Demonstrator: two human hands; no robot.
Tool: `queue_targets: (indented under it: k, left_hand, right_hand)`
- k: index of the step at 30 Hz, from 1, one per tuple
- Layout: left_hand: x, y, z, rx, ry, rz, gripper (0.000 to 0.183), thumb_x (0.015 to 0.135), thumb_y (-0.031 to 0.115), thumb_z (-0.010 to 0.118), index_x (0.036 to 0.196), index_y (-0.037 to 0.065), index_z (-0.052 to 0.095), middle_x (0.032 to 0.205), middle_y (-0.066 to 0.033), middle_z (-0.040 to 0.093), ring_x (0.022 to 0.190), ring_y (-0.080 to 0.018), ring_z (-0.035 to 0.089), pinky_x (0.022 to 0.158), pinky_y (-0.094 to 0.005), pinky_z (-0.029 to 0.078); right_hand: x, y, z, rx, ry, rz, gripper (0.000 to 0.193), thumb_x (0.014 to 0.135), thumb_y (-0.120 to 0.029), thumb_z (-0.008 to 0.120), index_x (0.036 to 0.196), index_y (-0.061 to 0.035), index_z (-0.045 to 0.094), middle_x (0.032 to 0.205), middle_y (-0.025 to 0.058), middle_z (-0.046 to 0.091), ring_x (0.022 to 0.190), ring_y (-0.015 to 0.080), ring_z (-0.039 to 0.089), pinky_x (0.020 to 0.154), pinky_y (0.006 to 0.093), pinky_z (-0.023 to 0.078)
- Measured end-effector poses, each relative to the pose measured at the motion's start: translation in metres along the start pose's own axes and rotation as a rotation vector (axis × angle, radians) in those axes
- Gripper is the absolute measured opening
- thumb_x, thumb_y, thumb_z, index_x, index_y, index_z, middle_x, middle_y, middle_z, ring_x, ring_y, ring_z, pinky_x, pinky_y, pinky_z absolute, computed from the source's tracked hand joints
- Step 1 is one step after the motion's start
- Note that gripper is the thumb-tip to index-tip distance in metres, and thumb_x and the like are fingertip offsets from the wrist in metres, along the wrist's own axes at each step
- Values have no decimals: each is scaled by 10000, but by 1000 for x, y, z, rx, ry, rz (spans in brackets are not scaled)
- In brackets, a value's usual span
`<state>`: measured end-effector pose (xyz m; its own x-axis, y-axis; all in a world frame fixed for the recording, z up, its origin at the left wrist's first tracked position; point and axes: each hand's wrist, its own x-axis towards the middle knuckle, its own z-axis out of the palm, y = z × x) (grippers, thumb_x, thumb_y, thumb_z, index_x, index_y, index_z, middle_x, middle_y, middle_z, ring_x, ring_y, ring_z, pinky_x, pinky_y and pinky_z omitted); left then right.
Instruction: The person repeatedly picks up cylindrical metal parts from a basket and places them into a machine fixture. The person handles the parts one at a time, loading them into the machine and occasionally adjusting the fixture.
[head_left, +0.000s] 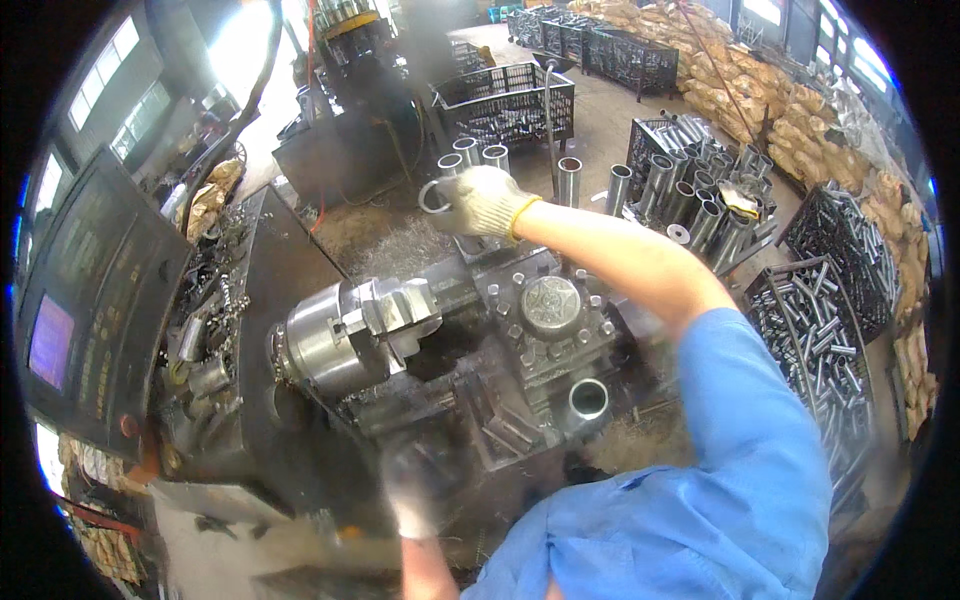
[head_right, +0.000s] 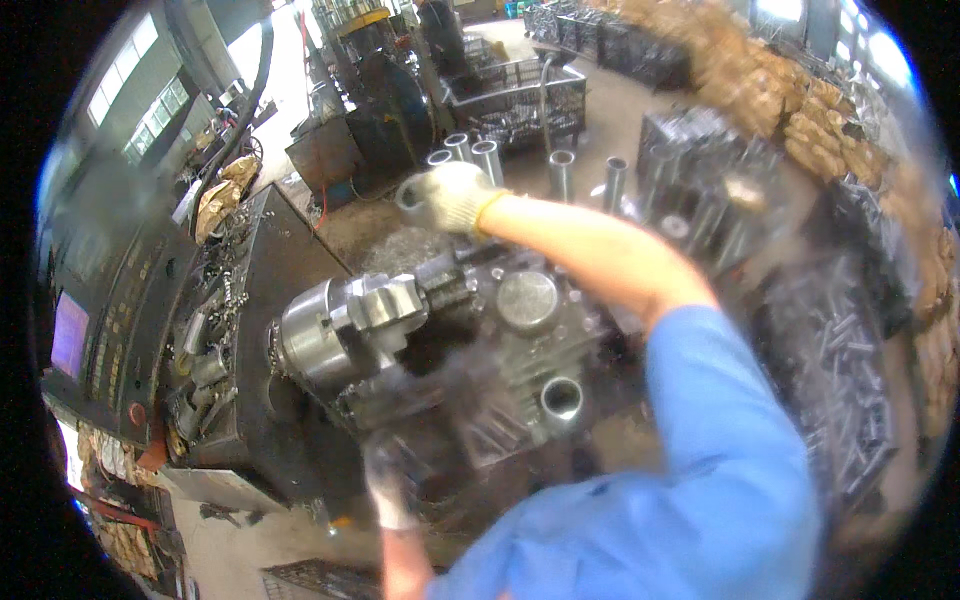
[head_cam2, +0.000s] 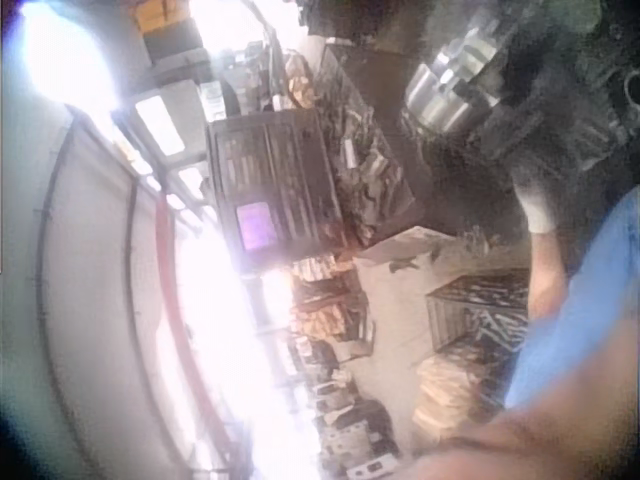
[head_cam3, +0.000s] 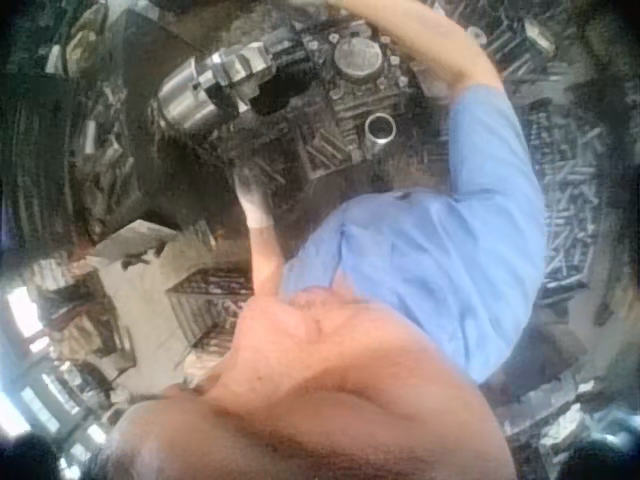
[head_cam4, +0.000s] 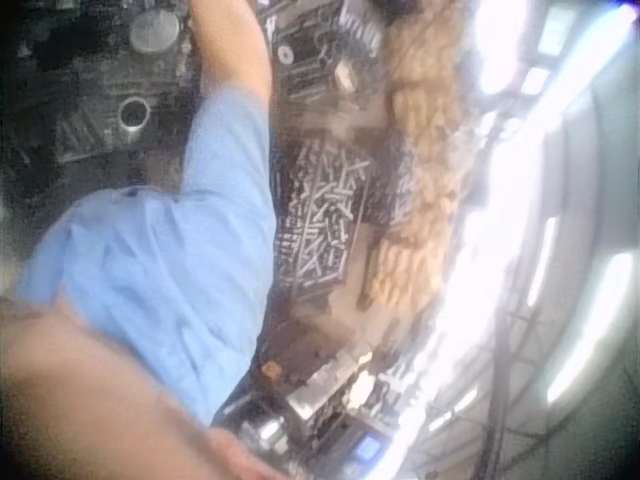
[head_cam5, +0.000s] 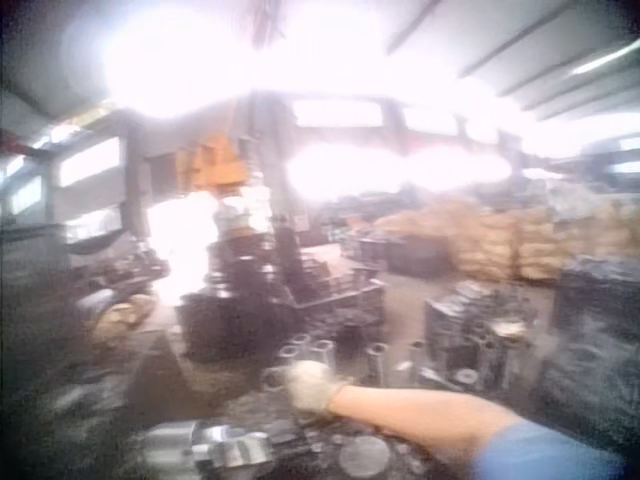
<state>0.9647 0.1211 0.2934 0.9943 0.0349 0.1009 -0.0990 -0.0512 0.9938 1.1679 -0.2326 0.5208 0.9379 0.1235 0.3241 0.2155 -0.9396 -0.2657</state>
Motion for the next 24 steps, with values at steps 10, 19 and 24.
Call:
queue_targets:
  k: [10,19,24]
  left_hand:
    - [52,108,18,102,22,229,539,890,142,752,1361,8,527,1060,-155,710,898,-265,731,773,-407,626]
    - [9,-27,-24,-1224,-273,-614,735,1006,785,433,1264,138,672,1109,-128,750,937,-347,747,784,-535,641]
    - [6,-14,-13,-1124,-359,-518,671,1027,725,486,1388,181,640,1266,-73,731,1070,-293,722,868,-487,616]
  right_hand:
    - [-183,-157,49,472,39,-307,487,928,-307,705,1364,-102,638,1064,196,758,891,356,770,753,473,614]
    - [-308,-81,228,110,-333,236,604,900,-302,747,1408,-19,581,1063,191,742,792,360,753,698,470,615]
    - [-263,-98,157,574,-191,-188,585,938,-319,731,1444,-65,585,1073,155,729,925,289,727,827,441,585]
